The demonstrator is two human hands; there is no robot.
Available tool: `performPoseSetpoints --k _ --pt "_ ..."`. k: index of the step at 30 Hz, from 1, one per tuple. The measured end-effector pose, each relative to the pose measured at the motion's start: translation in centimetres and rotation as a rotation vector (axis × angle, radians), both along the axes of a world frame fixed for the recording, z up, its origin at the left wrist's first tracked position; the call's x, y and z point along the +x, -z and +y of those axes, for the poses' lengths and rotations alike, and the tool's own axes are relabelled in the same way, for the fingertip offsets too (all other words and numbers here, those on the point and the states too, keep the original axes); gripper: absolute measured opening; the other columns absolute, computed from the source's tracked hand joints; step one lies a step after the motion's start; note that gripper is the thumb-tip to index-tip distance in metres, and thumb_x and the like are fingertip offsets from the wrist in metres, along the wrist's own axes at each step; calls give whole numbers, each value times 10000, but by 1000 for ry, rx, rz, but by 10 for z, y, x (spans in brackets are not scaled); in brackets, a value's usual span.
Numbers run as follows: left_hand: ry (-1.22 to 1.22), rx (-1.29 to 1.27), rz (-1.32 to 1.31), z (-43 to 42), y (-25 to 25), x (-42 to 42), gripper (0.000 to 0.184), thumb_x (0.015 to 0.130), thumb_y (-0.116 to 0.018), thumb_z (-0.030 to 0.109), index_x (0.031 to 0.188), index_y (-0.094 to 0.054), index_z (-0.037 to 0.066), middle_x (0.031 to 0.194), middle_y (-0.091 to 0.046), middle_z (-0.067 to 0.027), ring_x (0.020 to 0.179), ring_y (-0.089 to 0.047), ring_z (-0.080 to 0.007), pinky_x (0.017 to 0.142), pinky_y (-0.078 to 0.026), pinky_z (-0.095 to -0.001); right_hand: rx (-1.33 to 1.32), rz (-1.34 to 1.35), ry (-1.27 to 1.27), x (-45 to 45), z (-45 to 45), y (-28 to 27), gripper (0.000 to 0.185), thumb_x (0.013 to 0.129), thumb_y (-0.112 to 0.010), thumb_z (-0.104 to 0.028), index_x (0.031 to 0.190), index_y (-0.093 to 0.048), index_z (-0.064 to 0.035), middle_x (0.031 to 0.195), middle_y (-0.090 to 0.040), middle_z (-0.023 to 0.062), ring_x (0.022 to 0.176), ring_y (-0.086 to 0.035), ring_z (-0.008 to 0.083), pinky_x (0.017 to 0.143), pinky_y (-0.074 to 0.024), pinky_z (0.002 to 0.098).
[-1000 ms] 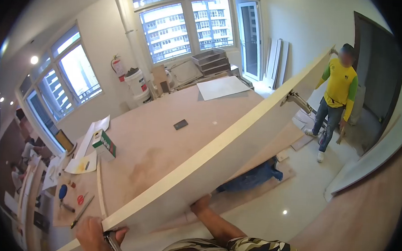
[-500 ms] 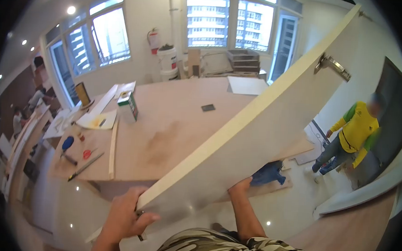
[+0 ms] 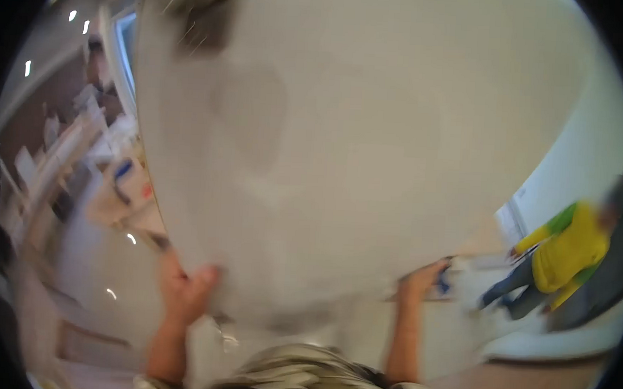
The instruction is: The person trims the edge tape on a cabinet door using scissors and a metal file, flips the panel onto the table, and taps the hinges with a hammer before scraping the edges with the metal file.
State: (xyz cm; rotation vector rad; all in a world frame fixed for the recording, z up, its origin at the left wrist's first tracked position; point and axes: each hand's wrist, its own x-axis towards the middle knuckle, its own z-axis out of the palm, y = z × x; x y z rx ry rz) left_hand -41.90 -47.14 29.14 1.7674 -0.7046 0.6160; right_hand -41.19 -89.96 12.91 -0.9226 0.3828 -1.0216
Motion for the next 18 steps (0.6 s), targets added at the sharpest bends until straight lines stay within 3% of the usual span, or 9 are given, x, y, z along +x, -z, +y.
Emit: performPoseSetpoints --k 2,4,5,7,11,13,14,16,18 --pt "68 -82 122 19 7 -6 429 918 -753 377 1057 -652 -15 892 -685 -73 781 -640 -193 719 -509 -326 -9 79 88 -58 17 21 679 1085 -293 -526 1447 -459 24 1450 -541 144 1301 -539 300 1088 -444 403" --pt "97 -322 196 20 14 12 494 923 -745 426 1076 -648 -34 992 -658 -41 869 -596 -145 786 -484 -290 47 190 236 -31 5 -20 692 1086 -290 -533 1440 -464 34 1448 -543 143 1302 -537 280 1088 -441 397" --pt "91 -372 193 24 22 17 509 919 -750 426 1093 -634 -38 1014 -652 -46 887 -592 -142 807 -480 -290 -20 62 167 -32 9 -38 688 1090 -294 -526 1439 -462 42 1428 -560 149 1293 -546 270 1080 -446 393" --pt "104 -467 188 27 39 29 543 910 -762 427 1128 -605 -45 1060 -639 -55 923 -584 -137 850 -472 -291 -160 55 200 -28 4 -61 679 1089 -306 -526 1423 -475 42 1375 -595 149 1247 -580 269 1055 -467 392" --pt "34 -669 307 9 35 60 588 916 -746 445 1257 -559 3 1162 -615 -47 1042 -561 -159 954 -467 -348 -290 153 192 -4 -35 -143 652 1087 -333 -523 1362 -526 36 1274 -650 133 1139 -647 256 979 -518 370" --pt "18 -757 405 -22 35 83 615 916 -732 468 1315 -543 39 1245 -594 -53 1136 -547 -208 1020 -456 -413 -269 58 158 32 -97 -175 624 1083 -358 -523 1254 -596 28 1145 -691 107 995 -690 226 877 -559 342" --pt "68 -831 449 -36 32 90 631 916 -724 479 1344 -534 57 1290 -580 -57 1185 -535 -234 1051 -447 -445 -364 176 222 50 -122 -181 612 1080 -376 -523 1181 -624 27 1055 -697 95 912 -682 213 818 -558 333" --pt "418 -1110 525 -26 3 111 667 914 -709 502 1401 -511 92 1391 -538 -67 1290 -491 -289 1102 -420 -510 -690 380 444 89 -115 -210 597 1075 -413 -520 996 -666 15 832 -673 49 720 -609 181 689 -524 332" --pt "406 -1184 581 -57 11 127 711 890 -719 513 1436 -486 122 1458 -480 -72 1365 -420 -322 1138 -366 -557 -796 455 566 119 -126 -232 642 1084 -397 -501 835 -650 34 691 -615 79 653 -516 183 616 -435 409"
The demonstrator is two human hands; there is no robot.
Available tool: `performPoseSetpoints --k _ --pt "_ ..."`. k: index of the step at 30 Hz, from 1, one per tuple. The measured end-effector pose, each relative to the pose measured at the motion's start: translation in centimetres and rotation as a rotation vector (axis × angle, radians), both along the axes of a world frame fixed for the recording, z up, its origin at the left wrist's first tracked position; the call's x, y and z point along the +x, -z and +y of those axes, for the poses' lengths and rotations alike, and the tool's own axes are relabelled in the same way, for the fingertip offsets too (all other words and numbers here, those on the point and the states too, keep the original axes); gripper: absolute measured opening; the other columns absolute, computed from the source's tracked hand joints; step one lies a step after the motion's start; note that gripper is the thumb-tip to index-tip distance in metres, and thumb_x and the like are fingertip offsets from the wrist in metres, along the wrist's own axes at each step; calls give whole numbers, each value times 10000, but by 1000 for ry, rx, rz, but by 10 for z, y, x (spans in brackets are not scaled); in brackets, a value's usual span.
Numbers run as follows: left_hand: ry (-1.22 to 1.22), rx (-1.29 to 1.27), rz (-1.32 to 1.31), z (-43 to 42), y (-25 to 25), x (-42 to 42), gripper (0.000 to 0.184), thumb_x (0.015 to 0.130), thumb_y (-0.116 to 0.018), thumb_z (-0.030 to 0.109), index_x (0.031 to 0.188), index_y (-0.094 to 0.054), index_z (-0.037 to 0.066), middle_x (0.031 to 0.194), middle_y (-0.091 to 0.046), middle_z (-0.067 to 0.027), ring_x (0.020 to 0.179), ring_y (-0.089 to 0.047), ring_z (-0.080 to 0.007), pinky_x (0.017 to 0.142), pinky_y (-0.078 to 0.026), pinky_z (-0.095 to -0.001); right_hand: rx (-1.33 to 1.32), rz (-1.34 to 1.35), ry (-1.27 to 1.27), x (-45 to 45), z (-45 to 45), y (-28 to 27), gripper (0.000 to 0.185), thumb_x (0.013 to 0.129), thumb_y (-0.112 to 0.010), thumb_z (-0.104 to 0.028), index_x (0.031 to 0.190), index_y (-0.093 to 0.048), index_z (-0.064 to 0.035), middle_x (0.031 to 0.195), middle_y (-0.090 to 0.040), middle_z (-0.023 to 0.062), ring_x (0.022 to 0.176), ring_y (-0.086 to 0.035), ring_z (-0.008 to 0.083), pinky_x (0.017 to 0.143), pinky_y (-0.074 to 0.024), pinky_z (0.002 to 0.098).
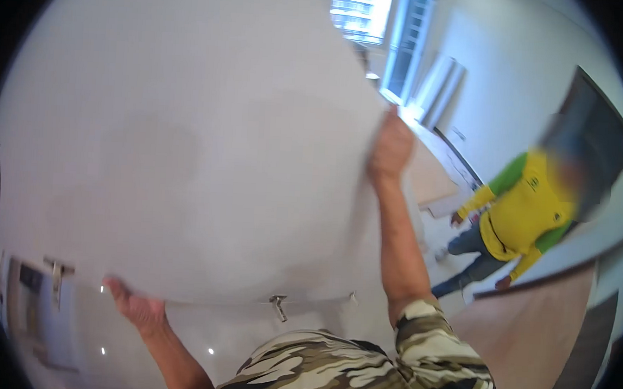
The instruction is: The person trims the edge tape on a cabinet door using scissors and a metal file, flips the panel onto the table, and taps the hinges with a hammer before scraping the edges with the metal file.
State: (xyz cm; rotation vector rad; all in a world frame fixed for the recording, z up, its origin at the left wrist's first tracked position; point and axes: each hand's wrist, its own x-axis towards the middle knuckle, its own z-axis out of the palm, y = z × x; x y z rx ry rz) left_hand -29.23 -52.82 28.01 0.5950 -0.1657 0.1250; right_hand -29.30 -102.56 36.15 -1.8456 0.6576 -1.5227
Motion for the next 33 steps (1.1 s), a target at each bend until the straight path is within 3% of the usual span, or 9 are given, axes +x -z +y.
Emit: performPoseSetpoints --k 8,11,18,19,22,23,26,32,33 --pt "-150 -79 41 -32 13 30 783 917 -681 545 1485 -418 74 1496 -448 -70 1359 -426 -312 1119 -381 -531 -117 -49 -222 65 40 -104 680 972 -546 -610 641 -622 -21 595 -572 130 584 -534 322 583 -408 428" --pt "-124 -157 21 -52 1 35 736 948 -658 501 1503 -399 93 1527 -424 -95 1382 -406 -335 1152 -346 -547 -216 -118 -283 83 30 -137 708 995 -563 -580 564 -456 -28 524 -383 2 549 -338 141 520 -286 346" --pt "-159 -149 113 -233 -105 42 762 936 -639 540 1507 -399 96 1523 -435 -101 1388 -405 -341 1156 -339 -552 -210 123 -262 122 -129 -253 769 936 -512 -703 578 -601 -28 512 -492 54 523 -470 214 537 -374 380" --pt "-202 -144 143 -232 -116 26 755 936 -630 544 1502 -405 99 1515 -444 -99 1383 -412 -337 1156 -344 -545 -253 100 -238 124 -120 -267 765 920 -518 -682 548 -575 -17 547 -558 154 549 -539 341 546 -405 451" --pt "-260 -125 221 -293 -163 15 751 947 -585 574 1507 -408 106 1513 -456 -98 1389 -411 -336 1160 -345 -533 -295 215 -269 144 -176 -320 689 963 -512 -641 644 -698 -60 587 -652 89 489 -540 282 510 -436 448" --pt "-275 -120 243 -309 -179 7 753 953 -566 587 1512 -407 107 1516 -457 -98 1395 -408 -338 1163 -343 -530 -252 182 -313 151 -192 -330 766 982 -495 -619 488 -592 -41 433 -526 28 379 -407 261 436 -341 456" --pt "-301 -70 372 -367 -240 -16 734 972 -504 613 1498 -424 107 1506 -472 -101 1380 -432 -331 1161 -350 -517 -77 500 -415 151 -216 -376 704 986 -481 -605 868 -734 41 830 -731 181 738 -670 350 692 -516 477" --pt "-234 -76 364 -396 -293 -37 700 995 -436 622 1465 -460 104 1472 -505 -111 1349 -465 -335 1138 -375 -523 -256 358 -512 208 -254 -412 809 915 -434 -760 748 -738 -29 671 -665 143 674 -652 314 656 -480 418" --pt "-214 -217 384 -356 -229 -45 702 995 -434 623 1465 -460 103 1469 -506 -114 1348 -467 -338 1135 -377 -526 -400 454 -492 218 -180 -379 814 907 -417 -770 826 -758 -35 767 -695 180 770 -681 346 722 -497 434"
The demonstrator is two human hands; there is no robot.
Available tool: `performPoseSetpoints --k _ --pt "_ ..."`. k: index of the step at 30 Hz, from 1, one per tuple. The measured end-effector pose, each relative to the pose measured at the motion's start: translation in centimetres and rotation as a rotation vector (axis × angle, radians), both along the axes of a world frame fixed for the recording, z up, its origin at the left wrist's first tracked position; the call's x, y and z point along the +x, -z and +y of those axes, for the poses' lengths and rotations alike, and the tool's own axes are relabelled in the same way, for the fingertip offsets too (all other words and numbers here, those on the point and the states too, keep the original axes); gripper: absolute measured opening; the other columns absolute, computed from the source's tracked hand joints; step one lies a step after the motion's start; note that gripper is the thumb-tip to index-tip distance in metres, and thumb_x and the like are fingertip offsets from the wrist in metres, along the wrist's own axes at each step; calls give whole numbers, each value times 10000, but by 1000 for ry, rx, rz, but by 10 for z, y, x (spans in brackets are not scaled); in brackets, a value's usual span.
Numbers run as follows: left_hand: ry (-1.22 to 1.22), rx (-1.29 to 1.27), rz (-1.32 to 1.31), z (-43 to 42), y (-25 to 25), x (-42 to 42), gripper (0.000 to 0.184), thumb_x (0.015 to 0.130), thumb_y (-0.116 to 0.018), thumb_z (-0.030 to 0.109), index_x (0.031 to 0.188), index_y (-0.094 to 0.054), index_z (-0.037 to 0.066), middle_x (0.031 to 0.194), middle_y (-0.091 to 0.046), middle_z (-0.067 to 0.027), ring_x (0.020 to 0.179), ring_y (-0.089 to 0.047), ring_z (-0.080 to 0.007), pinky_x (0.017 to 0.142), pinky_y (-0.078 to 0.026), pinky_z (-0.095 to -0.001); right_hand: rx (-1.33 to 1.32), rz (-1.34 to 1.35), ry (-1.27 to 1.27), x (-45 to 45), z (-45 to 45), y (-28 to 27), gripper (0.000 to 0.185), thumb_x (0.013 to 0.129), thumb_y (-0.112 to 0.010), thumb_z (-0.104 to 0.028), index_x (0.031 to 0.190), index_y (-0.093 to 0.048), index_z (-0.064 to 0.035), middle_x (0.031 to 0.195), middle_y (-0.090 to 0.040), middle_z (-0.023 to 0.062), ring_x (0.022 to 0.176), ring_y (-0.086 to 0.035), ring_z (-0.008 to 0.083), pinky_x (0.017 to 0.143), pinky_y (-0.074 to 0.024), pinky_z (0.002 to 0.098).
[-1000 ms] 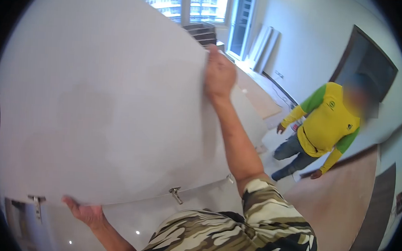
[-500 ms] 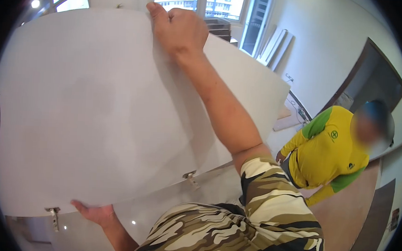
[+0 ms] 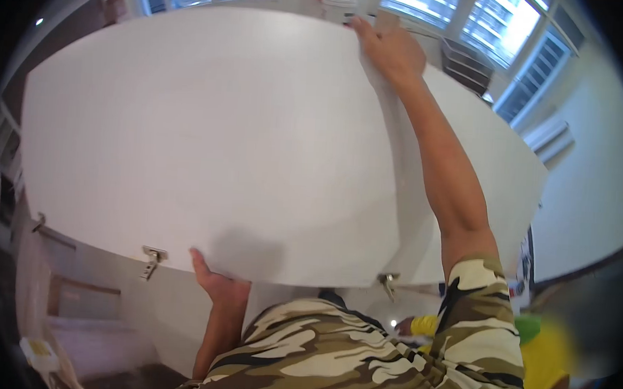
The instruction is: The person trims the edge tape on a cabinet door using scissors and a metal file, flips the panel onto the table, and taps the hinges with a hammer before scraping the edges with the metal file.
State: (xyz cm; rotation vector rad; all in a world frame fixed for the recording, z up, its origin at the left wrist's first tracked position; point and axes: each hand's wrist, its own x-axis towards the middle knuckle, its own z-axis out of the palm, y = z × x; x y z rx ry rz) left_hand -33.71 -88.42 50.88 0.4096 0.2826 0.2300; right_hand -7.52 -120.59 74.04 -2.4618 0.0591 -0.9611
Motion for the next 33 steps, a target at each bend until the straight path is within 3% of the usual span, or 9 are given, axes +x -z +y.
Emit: performPoseSetpoints --k 1,2,7,13,20,23,29,33 --pt "18 -27 2 85 33 0 703 995 -433 625 1464 -460 101 1466 -507 -116 1346 -469 -342 1132 -379 -529 -49 52 26 10 92 41 830 899 -399 -780 903 -778 -41 863 -726 217 866 -709 379 788 -514 451" --pt "36 -43 8 117 29 3 705 995 -431 626 1464 -459 100 1463 -508 -118 1345 -471 -345 1129 -381 -532 -31 147 -1 19 128 43 809 905 -401 -770 885 -776 -54 892 -734 206 914 -707 379 809 -518 461" --pt "43 -43 222 139 36 -5 712 995 -429 625 1463 -458 90 1474 -498 -132 1366 -453 -365 1144 -356 -555 -66 410 -27 69 159 112 786 922 -437 -730 839 -757 -17 899 -727 238 930 -707 404 817 -526 484" --pt "136 -10 335 143 20 -16 713 989 -453 622 1463 -462 89 1484 -491 -141 1377 -438 -381 1158 -324 -577 -48 610 -85 82 159 170 758 939 -437 -702 836 -753 -20 907 -728 231 917 -701 406 821 -529 479" --pt "92 4 503 152 34 -25 684 992 -500 581 1451 -467 75 1484 -494 -141 1376 -439 -383 1168 -308 -579 -57 776 -15 74 156 237 773 951 -425 -690 881 -755 5 930 -723 246 927 -696 412 835 -522 494" --pt "182 -52 531 157 40 -20 667 998 -506 560 1452 -464 74 1476 -501 -145 1367 -448 -385 1167 -309 -580 -94 788 -6 76 145 268 734 976 -418 -645 860 -755 -3 935 -729 232 938 -695 409 836 -529 487" --pt "222 -90 527 155 41 -6 574 1020 -522 460 1418 -480 48 1397 -561 -146 1303 -514 -358 1132 -380 -526 -77 849 -7 76 126 295 743 987 -399 -633 942 -756 18 987 -711 282 977 -682 451 876 -514 519" --pt "193 -98 548 151 64 -3 535 1013 -553 393 1409 -476 42 1379 -569 -140 1289 -523 -346 1126 -385 -518 -82 853 29 78 119 312 743 987 -399 -636 926 -753 15 970 -715 272 963 -684 448 871 -514 515"
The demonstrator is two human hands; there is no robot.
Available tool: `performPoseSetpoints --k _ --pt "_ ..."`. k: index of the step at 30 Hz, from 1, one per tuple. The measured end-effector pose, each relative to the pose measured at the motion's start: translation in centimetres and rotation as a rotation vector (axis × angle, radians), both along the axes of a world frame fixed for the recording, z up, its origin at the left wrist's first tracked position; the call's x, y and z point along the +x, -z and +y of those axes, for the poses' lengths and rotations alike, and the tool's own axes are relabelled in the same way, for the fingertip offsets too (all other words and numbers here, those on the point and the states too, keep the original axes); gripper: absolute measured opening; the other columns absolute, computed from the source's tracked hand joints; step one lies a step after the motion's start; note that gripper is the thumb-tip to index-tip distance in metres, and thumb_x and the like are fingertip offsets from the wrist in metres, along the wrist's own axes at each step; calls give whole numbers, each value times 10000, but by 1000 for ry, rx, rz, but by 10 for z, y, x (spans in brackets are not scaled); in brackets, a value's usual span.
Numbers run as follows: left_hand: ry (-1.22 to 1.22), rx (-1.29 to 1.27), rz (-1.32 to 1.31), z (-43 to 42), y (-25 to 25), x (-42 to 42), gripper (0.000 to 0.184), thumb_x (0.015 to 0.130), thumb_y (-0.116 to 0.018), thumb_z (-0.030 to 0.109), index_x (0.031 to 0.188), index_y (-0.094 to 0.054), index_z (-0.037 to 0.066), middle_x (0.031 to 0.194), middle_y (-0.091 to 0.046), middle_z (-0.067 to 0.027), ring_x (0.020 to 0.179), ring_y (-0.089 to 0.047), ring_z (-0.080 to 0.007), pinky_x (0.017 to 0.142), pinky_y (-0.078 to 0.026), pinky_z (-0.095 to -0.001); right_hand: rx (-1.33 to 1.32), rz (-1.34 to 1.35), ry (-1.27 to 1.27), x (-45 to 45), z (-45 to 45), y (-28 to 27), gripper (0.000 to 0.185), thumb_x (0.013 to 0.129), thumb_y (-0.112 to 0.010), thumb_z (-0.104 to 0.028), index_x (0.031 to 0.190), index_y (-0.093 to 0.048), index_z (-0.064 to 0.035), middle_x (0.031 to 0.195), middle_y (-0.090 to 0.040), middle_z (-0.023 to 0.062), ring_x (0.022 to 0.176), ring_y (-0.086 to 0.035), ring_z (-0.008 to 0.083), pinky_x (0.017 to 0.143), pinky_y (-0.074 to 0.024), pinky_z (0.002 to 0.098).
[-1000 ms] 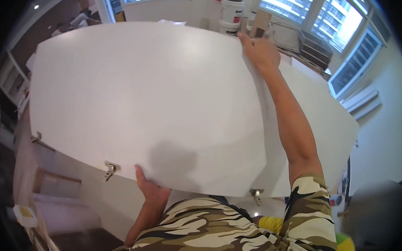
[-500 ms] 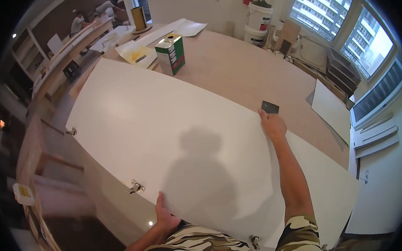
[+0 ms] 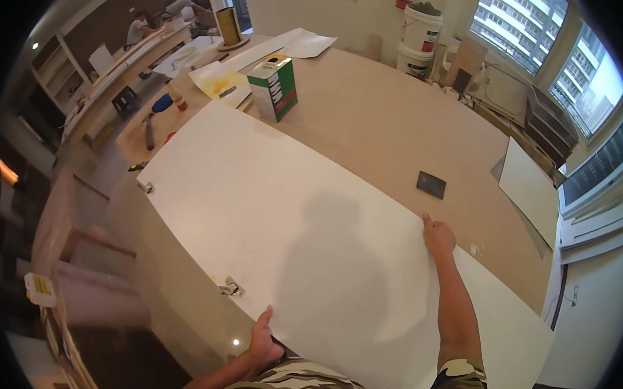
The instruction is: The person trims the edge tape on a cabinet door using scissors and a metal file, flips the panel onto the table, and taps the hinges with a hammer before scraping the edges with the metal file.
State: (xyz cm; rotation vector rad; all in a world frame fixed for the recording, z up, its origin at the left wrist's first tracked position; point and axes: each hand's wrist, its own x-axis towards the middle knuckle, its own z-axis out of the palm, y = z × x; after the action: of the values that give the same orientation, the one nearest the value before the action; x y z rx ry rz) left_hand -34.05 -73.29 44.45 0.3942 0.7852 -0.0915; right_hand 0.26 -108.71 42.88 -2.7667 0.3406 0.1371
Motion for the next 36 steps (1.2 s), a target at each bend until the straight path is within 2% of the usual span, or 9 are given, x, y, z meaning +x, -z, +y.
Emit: performPoseSetpoints --k 5,9,15,23,29,32,36 --pt "17 18 47 -3 -6 5 526 1009 -536 391 1391 -497 33 1400 -563 -165 1306 -507 -359 1151 -354 -522 -16 31 19 3 -2 4 733 986 -402 -639 925 -753 2 963 -720 257 964 -683 439 871 -512 512" --pt "9 -9 57 -5 -16 13 520 995 -577 350 1401 -475 41 1364 -572 -143 1269 -532 -342 1128 -378 -512 3 18 5 10 -3 0 736 981 -410 -639 915 -747 12 960 -716 266 956 -681 448 866 -510 526" --pt "-9 -9 51 -10 8 12 512 993 -575 353 1387 -489 36 1376 -564 -158 1287 -520 -349 1140 -365 -517 18 -3 -23 21 -8 22 718 965 -450 -643 879 -735 11 929 -703 280 914 -681 461 814 -517 526" --pt "-9 -6 157 -7 -14 13 530 997 -566 371 1395 -492 29 1412 -547 -173 1327 -493 -362 1166 -337 -519 66 -16 -45 16 -1 10 714 959 -460 -650 903 -738 6 899 -701 275 897 -680 464 802 -516 528" --pt "-4 -64 134 1 2 4 527 994 -573 357 1390 -494 19 1424 -540 -185 1346 -482 -371 1179 -323 -531 52 64 -36 14 3 11 692 968 -455 -638 915 -748 -13 930 -709 260 930 -679 449 822 -520 520" --pt "-4 -103 114 7 5 0 514 982 -607 354 1374 -502 37 1372 -574 -166 1282 -533 -349 1136 -376 -517 77 4 -53 11 5 10 686 960 -472 -640 902 -750 -16 895 -708 258 901 -682 452 809 -522 517" --pt "-21 -47 133 6 13 -3 525 991 -588 350 1386 -493 17 1421 -541 -191 1344 -489 -368 1179 -330 -528 118 9 -50 14 -2 26 692 935 -522 -650 884 -743 4 837 -703 259 849 -690 441 769 -522 500"
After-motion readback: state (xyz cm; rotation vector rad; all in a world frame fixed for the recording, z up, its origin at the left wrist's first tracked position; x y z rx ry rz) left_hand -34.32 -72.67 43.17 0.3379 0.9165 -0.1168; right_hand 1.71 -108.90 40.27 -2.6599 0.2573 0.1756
